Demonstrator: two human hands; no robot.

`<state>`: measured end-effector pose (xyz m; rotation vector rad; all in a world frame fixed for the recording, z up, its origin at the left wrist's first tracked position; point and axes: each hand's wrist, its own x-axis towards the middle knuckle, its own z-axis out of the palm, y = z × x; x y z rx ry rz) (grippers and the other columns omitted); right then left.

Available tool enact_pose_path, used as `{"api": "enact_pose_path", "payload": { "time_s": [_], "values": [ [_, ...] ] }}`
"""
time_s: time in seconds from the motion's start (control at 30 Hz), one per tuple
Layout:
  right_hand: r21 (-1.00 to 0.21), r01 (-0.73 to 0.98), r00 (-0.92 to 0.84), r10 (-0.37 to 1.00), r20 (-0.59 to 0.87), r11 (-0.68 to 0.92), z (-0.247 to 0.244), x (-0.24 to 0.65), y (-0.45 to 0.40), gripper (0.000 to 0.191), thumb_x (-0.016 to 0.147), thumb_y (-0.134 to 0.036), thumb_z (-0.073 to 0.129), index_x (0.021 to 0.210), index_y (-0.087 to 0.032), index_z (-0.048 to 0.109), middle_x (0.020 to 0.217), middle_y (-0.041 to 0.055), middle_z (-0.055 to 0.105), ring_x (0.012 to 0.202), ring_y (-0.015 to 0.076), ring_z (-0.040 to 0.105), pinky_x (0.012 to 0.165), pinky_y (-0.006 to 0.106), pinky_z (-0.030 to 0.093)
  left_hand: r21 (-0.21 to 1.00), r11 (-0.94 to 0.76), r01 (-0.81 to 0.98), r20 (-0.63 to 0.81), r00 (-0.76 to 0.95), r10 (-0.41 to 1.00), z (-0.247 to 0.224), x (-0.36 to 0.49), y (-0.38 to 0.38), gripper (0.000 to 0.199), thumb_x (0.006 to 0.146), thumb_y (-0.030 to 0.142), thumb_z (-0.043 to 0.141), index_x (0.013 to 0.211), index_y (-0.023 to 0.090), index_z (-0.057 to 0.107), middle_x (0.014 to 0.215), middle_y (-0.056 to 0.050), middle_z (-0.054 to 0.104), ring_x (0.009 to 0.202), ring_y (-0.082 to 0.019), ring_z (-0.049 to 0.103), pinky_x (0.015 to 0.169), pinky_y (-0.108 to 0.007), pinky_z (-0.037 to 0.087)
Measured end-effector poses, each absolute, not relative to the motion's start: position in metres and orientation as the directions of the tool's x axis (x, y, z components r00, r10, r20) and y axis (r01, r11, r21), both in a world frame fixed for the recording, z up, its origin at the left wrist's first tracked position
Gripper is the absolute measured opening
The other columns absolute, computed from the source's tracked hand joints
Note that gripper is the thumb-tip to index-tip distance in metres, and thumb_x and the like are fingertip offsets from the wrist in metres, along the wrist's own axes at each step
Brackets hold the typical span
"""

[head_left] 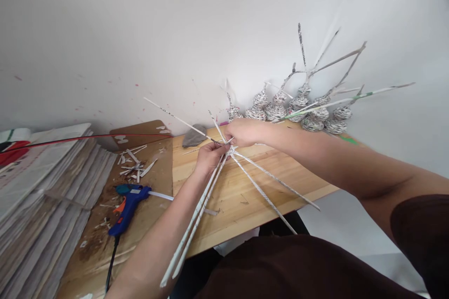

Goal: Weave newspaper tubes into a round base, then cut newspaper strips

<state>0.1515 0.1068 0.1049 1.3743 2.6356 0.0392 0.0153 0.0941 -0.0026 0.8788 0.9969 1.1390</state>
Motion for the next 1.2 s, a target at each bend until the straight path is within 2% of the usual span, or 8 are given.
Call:
{"api": "enact_pose_path", "payload": {
  "time_s": [0.17, 0.33, 0.57, 0.77, 0.9, 1.03, 1.2],
  "values": [
    [-0.044, 0.837, -0.546, 0.828, -0.13, 0.545, 0.103, 0.155, 0.113, 0.019, 0.078, -0.015, 0.063, 0.092, -0.018, 0.076, 0.087, 0.0055, 0.076, 0.075, 0.0177, 0.064, 0.059, 0.025, 0.033, 0.935, 0.177, -0.306, -0.174, 0.037, 0.984, 0.0, 0.019, 0.094, 0.038, 0.042, 0.028, 0.094, 0.054, 0.013, 0.061, 0.061, -0.002, 0.066, 0.051, -0.01, 0.057, 0.056, -0.027, 0.053],
    [-0.191, 0.886, -0.446, 0.89, -0.094, 0.424, 0.103, 0.152, 0.113, 0.021, 0.081, -0.032, 0.067, 0.092, -0.017, 0.076, 0.085, 0.0022, 0.075, 0.074, 0.0136, 0.062, 0.058, 0.022, 0.033, 0.934, 0.18, -0.308, -0.183, 0.02, 0.983, -0.001, 0.019, 0.094, 0.04, 0.037, 0.028, 0.095, 0.052, 0.013, 0.061, 0.057, -0.002, 0.065, 0.05, -0.011, 0.058, 0.055, -0.026, 0.053],
    [-0.2, 0.904, -0.397, 0.916, -0.058, 0.379, 0.094, 0.149, 0.116, 0.017, 0.074, -0.029, 0.068, 0.084, -0.016, 0.075, 0.075, 0.0019, 0.072, 0.066, 0.0131, 0.059, 0.053, 0.022, 0.033, 0.919, 0.194, -0.343, -0.196, 0.03, 0.98, -0.003, 0.017, 0.095, 0.032, 0.044, 0.021, 0.093, 0.054, 0.013, 0.064, 0.066, -0.003, 0.069, 0.056, -0.011, 0.06, 0.059, -0.027, 0.055],
    [-0.166, 0.915, -0.386, 0.918, -0.087, 0.369, 0.093, 0.151, 0.118, 0.019, 0.075, -0.025, 0.067, 0.089, -0.015, 0.075, 0.082, 0.0043, 0.074, 0.07, 0.0146, 0.062, 0.056, 0.023, 0.034, 0.901, 0.229, -0.368, -0.233, 0.032, 0.972, -0.001, 0.017, 0.095, 0.03, 0.045, 0.021, 0.092, 0.055, 0.012, 0.066, 0.066, -0.002, 0.067, 0.056, -0.01, 0.059, 0.055, -0.024, 0.052],
    [-0.185, 0.894, -0.432, 0.894, -0.117, 0.407, 0.092, 0.151, 0.119, 0.022, 0.076, -0.021, 0.064, 0.094, -0.015, 0.074, 0.089, 0.0053, 0.075, 0.076, 0.0152, 0.064, 0.057, 0.022, 0.035, 0.926, 0.219, -0.308, -0.221, 0.026, 0.975, -0.002, 0.016, 0.097, 0.029, 0.044, 0.022, 0.09, 0.055, 0.012, 0.066, 0.062, -0.003, 0.066, 0.055, -0.011, 0.058, 0.057, -0.025, 0.053],
    [-0.173, 0.885, -0.455, 0.881, -0.132, 0.431, 0.093, 0.15, 0.121, 0.022, 0.075, -0.018, 0.063, 0.093, -0.013, 0.074, 0.086, 0.0068, 0.076, 0.074, 0.0159, 0.066, 0.056, 0.022, 0.035, 0.947, 0.172, -0.273, -0.18, -0.004, 0.984, -0.003, 0.018, 0.098, 0.03, 0.045, 0.028, 0.088, 0.054, 0.014, 0.063, 0.055, -0.001, 0.063, 0.05, -0.011, 0.055, 0.055, -0.027, 0.052],
    [-0.262, 0.878, -0.457, 0.863, -0.215, 0.4, 0.095, 0.152, 0.123, 0.022, 0.077, -0.015, 0.061, 0.094, -0.012, 0.075, 0.08, 0.0053, 0.076, 0.074, 0.0153, 0.068, 0.057, 0.02, 0.039, 0.938, 0.161, -0.305, -0.162, 0.023, 0.987, -0.007, 0.02, 0.098, 0.037, 0.038, 0.031, 0.09, 0.054, 0.015, 0.06, 0.055, 0.001, 0.064, 0.051, -0.011, 0.056, 0.054, -0.025, 0.051]
  ]
}}
